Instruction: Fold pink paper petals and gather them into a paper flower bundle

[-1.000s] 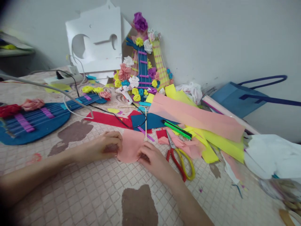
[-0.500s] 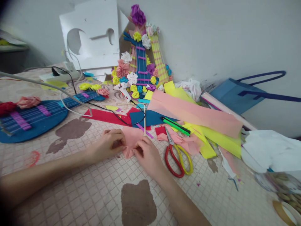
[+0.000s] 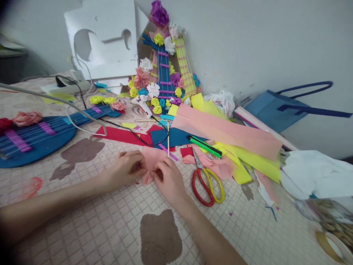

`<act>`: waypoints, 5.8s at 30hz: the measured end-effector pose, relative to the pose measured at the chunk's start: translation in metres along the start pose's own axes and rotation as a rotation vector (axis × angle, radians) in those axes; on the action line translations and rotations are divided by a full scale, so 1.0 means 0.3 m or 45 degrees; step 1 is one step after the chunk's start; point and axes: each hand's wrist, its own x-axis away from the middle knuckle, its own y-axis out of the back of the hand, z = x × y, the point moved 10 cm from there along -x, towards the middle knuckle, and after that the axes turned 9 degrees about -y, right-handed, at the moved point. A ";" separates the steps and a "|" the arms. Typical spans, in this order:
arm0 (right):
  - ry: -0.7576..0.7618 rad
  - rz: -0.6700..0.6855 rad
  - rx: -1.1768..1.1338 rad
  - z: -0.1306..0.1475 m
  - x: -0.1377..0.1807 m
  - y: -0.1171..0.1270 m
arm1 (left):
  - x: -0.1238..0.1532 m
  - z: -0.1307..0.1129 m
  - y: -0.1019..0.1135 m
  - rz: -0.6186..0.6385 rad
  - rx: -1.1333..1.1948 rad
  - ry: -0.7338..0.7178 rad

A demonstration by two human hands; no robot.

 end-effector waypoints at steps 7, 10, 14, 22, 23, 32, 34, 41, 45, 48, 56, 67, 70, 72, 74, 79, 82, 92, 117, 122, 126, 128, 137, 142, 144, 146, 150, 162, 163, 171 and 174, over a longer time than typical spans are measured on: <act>-0.031 -0.017 -0.008 -0.006 -0.006 -0.003 | 0.012 -0.014 0.000 -0.064 -0.112 -0.026; -0.043 -0.022 0.006 -0.009 -0.007 -0.005 | 0.017 -0.030 -0.001 -0.065 -0.181 -0.064; -0.064 -0.031 0.007 -0.016 -0.007 -0.005 | 0.015 -0.042 -0.001 -0.061 -0.208 -0.087; -0.046 -0.058 0.007 -0.013 -0.008 -0.001 | 0.016 -0.046 0.002 -0.060 -0.180 -0.083; -0.043 -0.061 0.010 -0.012 -0.008 -0.001 | 0.016 -0.047 0.003 -0.061 -0.177 -0.082; -0.047 -0.049 0.061 -0.010 -0.005 -0.006 | 0.014 -0.049 0.000 -0.056 -0.177 -0.078; -0.045 -0.055 0.054 -0.011 -0.004 -0.007 | 0.016 -0.049 -0.001 -0.063 -0.187 -0.084; -0.036 -0.073 0.018 -0.004 0.005 -0.009 | 0.023 -0.047 -0.004 -0.086 -0.196 -0.098; -0.012 -0.054 0.059 0.007 0.009 -0.010 | 0.024 -0.048 -0.002 -0.091 -0.201 -0.090; -0.002 -0.049 0.093 0.010 0.009 -0.012 | 0.024 -0.051 0.001 -0.106 -0.210 -0.096; 0.033 -0.075 0.224 0.021 0.011 -0.017 | 0.031 -0.059 0.000 -0.112 -0.207 -0.102; 0.061 -0.069 0.215 0.026 0.016 -0.016 | 0.023 -0.039 0.000 -0.026 -0.051 -0.074; 0.067 -0.051 0.172 0.031 0.017 -0.013 | 0.026 -0.039 -0.004 0.004 -0.036 -0.083; 0.072 -0.040 0.153 0.035 0.018 -0.012 | 0.030 -0.044 -0.003 0.007 -0.039 -0.096; 0.068 -0.036 0.145 0.036 0.020 -0.011 | 0.033 -0.048 -0.002 0.013 -0.056 -0.094; 0.043 -0.005 0.158 0.036 0.023 -0.011 | 0.037 -0.054 -0.003 0.049 -0.086 -0.086; 0.046 0.041 0.164 0.040 0.024 -0.008 | 0.038 -0.055 -0.001 0.059 -0.074 -0.109; 0.049 0.056 0.177 0.060 0.024 -0.002 | 0.040 -0.053 -0.005 0.191 -0.041 -0.128; 0.058 0.082 0.050 0.040 0.026 0.006 | 0.029 -0.119 -0.039 0.102 0.143 -0.296; 0.069 0.105 -0.076 0.024 0.029 0.024 | 0.034 -0.094 -0.056 0.117 0.111 -0.270; 0.039 0.018 -0.069 -0.002 0.019 0.020 | 0.034 -0.094 -0.057 0.130 0.114 -0.268; -0.011 -0.042 -0.072 -0.030 0.010 0.030 | 0.034 -0.095 -0.059 0.138 0.121 -0.271; 0.016 -0.152 0.010 -0.047 0.003 0.060 | 0.028 -0.099 -0.014 0.028 0.234 -0.176; 0.014 -0.149 -0.011 -0.048 0.000 0.061 | 0.022 -0.098 -0.022 0.005 0.138 -0.134; -0.009 -0.178 -0.085 -0.057 -0.004 0.080 | 0.020 -0.095 -0.036 0.023 0.067 -0.128; -0.055 -0.208 -0.181 -0.070 -0.008 0.102 | 0.020 -0.095 -0.042 0.033 0.068 -0.131; -0.096 -0.191 -0.234 -0.076 -0.012 0.118 | 0.026 -0.109 -0.003 -0.040 0.163 -0.176; 0.020 -0.090 -0.180 -0.027 0.009 0.085 | 0.016 -0.059 0.035 -0.116 0.329 -0.154; 0.042 -0.079 -0.162 -0.017 0.012 0.077 | 0.015 -0.053 0.041 -0.150 0.343 -0.150; 0.000 -0.009 -0.124 -0.019 0.005 0.017 | 0.012 -0.064 0.040 -0.155 0.185 -0.217; 0.000 -0.003 -0.124 -0.021 0.003 0.019 | 0.013 -0.086 0.051 -0.143 0.157 -0.264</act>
